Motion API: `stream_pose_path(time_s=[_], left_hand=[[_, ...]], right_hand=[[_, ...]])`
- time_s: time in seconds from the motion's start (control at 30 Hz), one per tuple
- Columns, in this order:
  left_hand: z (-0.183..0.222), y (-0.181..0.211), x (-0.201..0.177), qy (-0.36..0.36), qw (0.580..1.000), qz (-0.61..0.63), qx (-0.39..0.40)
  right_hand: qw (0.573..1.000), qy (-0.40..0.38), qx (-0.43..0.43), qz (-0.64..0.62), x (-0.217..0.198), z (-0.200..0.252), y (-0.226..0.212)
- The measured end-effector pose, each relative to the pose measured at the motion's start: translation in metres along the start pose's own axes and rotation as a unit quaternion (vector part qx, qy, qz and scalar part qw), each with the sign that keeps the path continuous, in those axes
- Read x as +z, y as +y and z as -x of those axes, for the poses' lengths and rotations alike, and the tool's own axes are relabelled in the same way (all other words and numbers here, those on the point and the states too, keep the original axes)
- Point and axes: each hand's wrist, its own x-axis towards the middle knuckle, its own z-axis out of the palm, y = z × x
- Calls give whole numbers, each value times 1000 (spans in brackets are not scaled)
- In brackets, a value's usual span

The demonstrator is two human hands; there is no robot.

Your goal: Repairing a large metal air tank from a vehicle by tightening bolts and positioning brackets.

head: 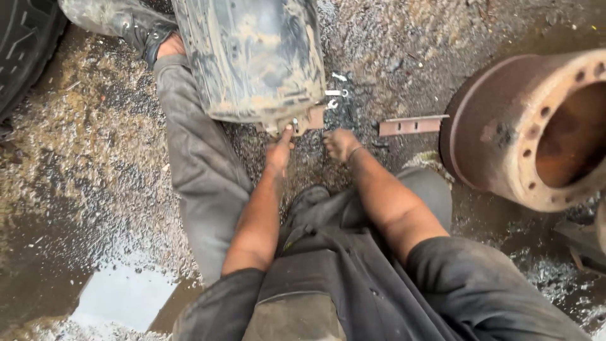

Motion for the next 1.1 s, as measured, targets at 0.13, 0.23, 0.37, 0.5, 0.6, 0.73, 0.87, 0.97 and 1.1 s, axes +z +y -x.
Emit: stream_pose_path(time_s=[0.13, 0.23, 0.37, 0.5, 0.6, 0.73, 0.87, 0.97, 1.1], left_hand=[[40, 9, -17, -1, 984, -177, 29], [53, 4, -36, -38, 968, -232, 91], [105, 17, -55, -88, 974, -153, 140], [182, 27, -83, -101, 977, -64, 176], [223, 18, -101, -168, 973, 45, 150], [270, 4, -115, -188, 968, 75, 151], [308, -4, -126, -150, 959, -17, 239], [313, -3, -148, -96, 945, -103, 297], [342, 15, -177, 22, 877, -283, 388]], right_hand=[[988, -3, -156, 10, -45, -1, -11], [930, 148, -324, 85, -28, 48, -25], [854, 161, -471, 149, -15, 129, -24], [854, 199, -450, 170, 18, 224, -5], [875, 130, -447, 134, 26, 245, 14], [822, 119, -493, 260, 41, 262, 43], [617, 209, -506, 565, 45, 275, 63], [602, 175, -476, 617, 45, 276, 78], [575, 156, -468, 652, 49, 293, 96]])
